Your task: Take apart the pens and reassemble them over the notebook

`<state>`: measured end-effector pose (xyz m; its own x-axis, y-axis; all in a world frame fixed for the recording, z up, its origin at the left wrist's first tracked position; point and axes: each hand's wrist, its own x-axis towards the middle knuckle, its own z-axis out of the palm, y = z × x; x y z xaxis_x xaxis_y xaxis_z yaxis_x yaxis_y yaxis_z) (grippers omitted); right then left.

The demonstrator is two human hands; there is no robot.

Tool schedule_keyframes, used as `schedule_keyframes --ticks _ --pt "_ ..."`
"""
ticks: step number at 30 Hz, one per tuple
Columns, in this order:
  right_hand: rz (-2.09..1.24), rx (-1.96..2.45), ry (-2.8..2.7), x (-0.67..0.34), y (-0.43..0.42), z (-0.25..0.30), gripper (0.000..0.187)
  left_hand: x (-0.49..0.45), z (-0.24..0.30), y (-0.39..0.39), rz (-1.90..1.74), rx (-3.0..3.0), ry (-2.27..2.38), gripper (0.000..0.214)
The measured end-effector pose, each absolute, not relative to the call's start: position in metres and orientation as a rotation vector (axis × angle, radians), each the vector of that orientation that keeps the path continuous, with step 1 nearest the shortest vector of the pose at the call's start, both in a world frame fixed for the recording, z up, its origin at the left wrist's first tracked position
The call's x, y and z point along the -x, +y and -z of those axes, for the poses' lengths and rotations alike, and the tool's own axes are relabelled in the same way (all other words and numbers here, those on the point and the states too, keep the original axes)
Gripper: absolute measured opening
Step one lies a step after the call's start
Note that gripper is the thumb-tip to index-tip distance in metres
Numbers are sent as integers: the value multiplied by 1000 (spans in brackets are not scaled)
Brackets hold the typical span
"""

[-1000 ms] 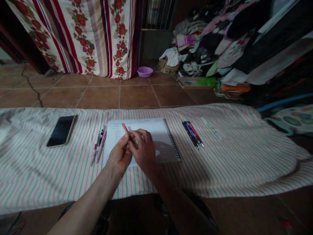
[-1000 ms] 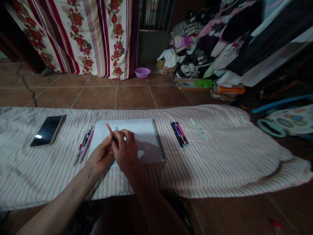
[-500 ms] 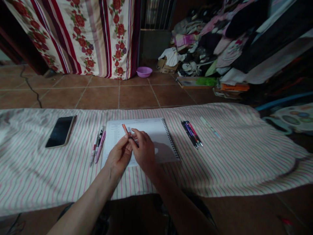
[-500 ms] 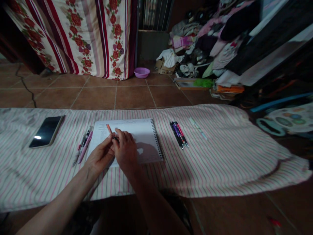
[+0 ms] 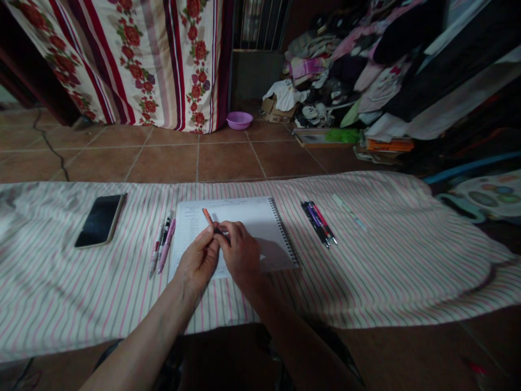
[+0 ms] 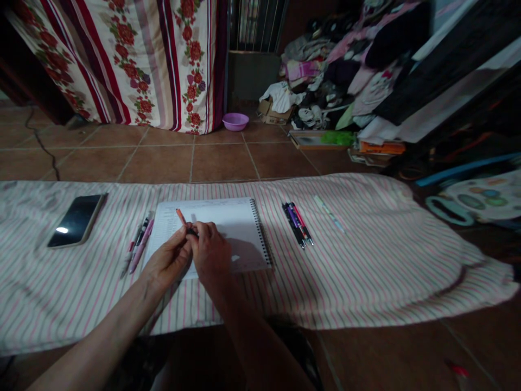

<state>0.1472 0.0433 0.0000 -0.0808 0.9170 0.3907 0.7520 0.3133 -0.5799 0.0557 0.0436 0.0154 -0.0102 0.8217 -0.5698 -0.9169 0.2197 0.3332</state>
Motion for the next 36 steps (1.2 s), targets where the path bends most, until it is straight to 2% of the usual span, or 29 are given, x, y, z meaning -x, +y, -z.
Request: schedule_keyframes --ticks 16,23,31,36 --pt "-165 1368 -1936 -150 46 -1 28 -60 -20 40 -1355 90 750 24" --pt "-115 1390 -1898 -152 47 4 28 -67 -21 41 -1401 86 767 23" --pt "-55 1377 -1811 -153 49 4 23 -72 -22 41 -1468 -173 840 10" --pt "-119 1390 -1773 -155 51 6 24 -70 -24 40 -1479 -99 841 20"
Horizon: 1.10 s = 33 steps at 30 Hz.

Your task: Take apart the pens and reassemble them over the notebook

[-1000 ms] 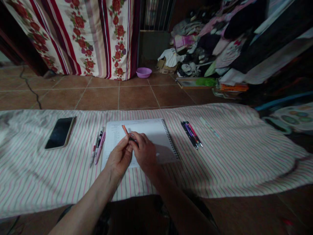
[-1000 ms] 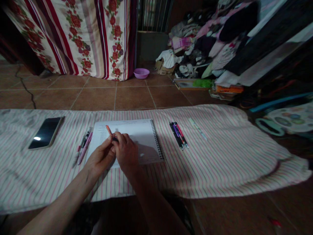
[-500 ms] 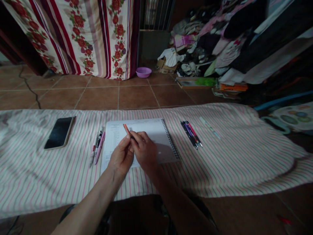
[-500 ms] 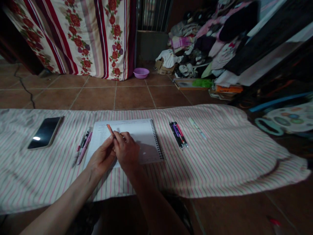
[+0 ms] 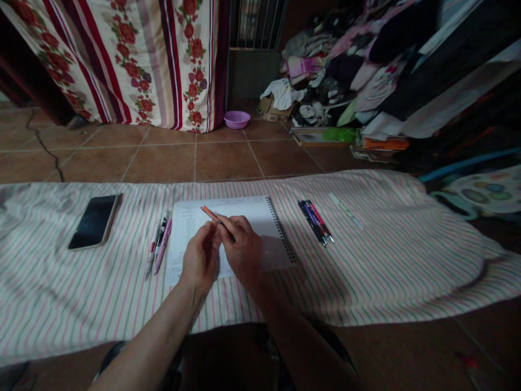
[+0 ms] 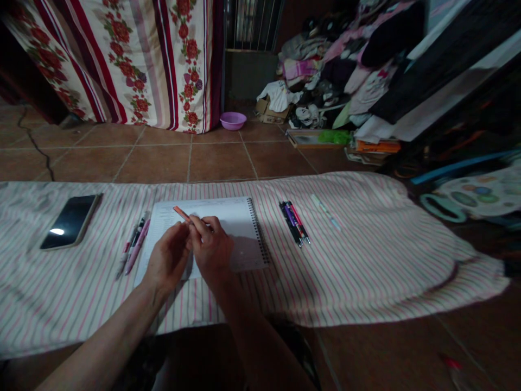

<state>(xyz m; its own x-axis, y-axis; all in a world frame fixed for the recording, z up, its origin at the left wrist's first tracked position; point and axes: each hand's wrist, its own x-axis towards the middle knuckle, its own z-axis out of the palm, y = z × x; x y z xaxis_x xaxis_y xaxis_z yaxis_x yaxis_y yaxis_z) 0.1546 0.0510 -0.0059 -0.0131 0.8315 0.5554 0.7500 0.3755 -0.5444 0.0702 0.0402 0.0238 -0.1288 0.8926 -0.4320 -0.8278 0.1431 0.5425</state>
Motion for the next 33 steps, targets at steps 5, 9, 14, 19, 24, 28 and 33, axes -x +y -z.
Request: schedule_keyframes --ticks 5,9,14,19,24,28,33 --pt "-161 1360 -1812 -158 52 3 23 -63 -23 42 -1430 -135 807 43" --pt "-175 1331 -1835 -161 51 2 22 -56 -26 42 -1370 -213 900 49" --pt "-186 1308 -1924 -162 50 4 24 -47 -26 43 -1317 -308 932 40" --pt "-192 1301 -1954 -162 48 7 23 -37 -25 44 -1238 -295 862 31" --pt "-199 1281 -1999 -164 48 8 23 -27 -25 43 -1151 -239 900 27" --pt "-245 1271 -2050 -165 48 6 26 -23 -27 42 -1155 -243 858 23" --pt "-301 1247 -1988 -165 48 7 19 -20 -30 40 -1146 -287 905 20"
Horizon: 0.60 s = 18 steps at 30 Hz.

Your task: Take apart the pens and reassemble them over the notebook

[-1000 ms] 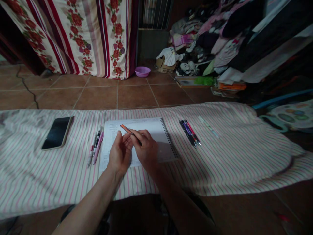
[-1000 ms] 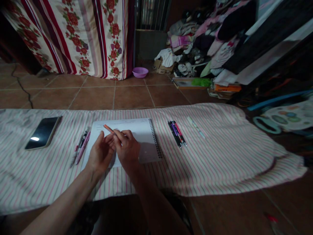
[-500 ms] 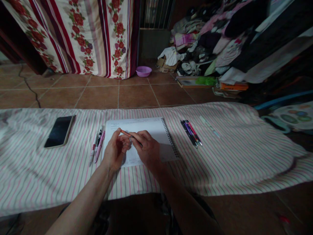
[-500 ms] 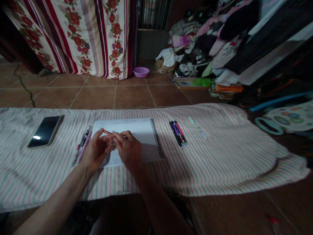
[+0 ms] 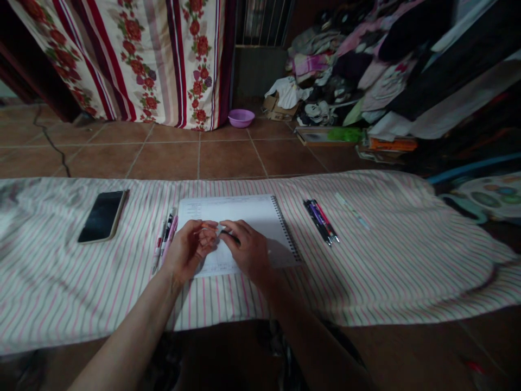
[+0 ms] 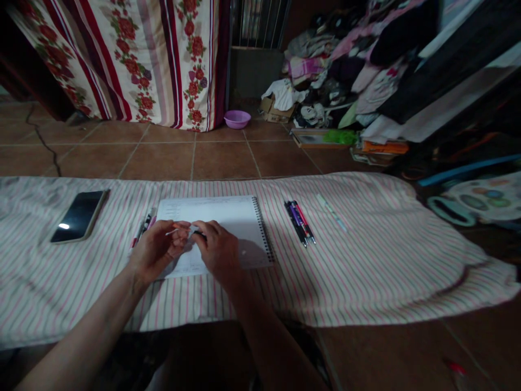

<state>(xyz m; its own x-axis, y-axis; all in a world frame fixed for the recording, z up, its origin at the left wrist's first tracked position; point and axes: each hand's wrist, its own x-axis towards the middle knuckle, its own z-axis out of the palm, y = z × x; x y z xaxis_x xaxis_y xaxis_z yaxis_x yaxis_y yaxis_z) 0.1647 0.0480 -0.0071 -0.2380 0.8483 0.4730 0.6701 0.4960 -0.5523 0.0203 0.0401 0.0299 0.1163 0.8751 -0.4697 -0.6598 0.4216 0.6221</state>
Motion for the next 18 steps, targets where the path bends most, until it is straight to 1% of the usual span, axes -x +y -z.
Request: schedule_keyframes --ticks 4,5,8,12,18 --pt "-322 1258 -1940 -165 49 7 5 -16 -30 40 -1147 -283 914 24" --pt "-325 1239 -1956 -166 49 6 4 -15 -30 40 -1150 -276 923 25" --pt "-350 1168 -2017 -167 49 5 6 -11 -30 39 -1133 -264 919 25" --pt "-384 1110 -2067 -170 48 5 3 -9 -31 36 -1123 -274 895 25" --pt "-381 1090 -2142 -173 46 4 5 -11 -30 33 -1099 -323 981 18"
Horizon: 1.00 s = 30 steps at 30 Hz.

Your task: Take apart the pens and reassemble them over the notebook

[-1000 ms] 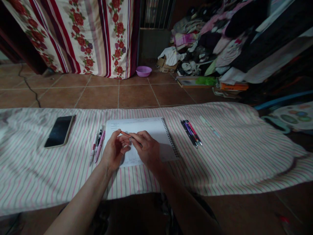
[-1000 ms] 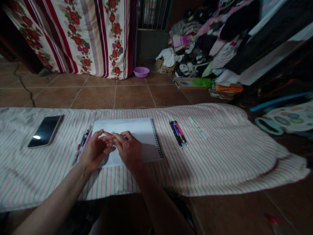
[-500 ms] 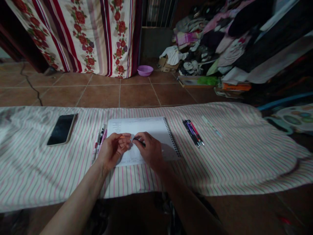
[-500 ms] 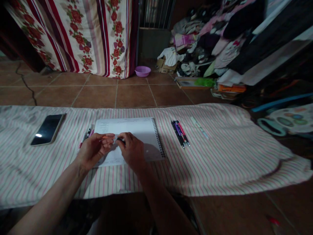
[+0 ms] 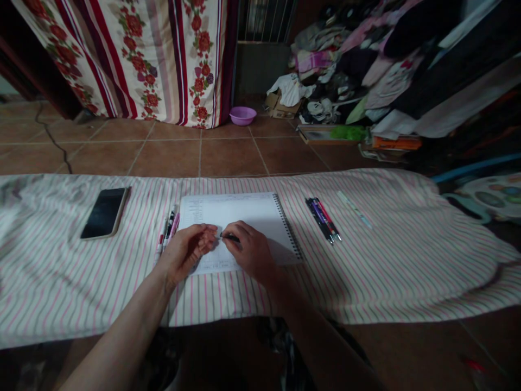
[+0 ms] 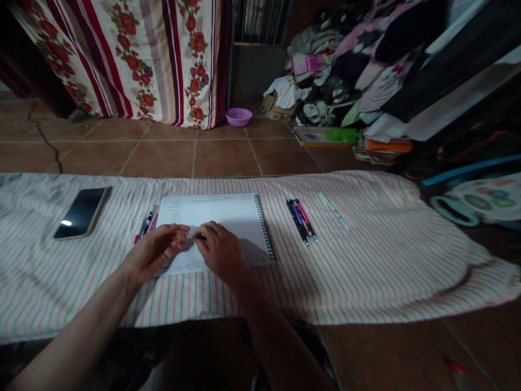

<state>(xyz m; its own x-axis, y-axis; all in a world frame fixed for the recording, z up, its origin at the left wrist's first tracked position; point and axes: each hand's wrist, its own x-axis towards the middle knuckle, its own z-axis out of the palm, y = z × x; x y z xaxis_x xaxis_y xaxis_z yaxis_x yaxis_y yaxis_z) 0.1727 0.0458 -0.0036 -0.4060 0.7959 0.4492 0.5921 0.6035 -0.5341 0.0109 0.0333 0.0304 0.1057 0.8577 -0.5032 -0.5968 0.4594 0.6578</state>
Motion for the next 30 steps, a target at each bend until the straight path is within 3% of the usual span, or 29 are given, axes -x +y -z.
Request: schedule_keyframes --ticks 30 --pt "-221 1041 -2279 -183 47 3 14 -4 -14 26 -1009 -645 993 16"
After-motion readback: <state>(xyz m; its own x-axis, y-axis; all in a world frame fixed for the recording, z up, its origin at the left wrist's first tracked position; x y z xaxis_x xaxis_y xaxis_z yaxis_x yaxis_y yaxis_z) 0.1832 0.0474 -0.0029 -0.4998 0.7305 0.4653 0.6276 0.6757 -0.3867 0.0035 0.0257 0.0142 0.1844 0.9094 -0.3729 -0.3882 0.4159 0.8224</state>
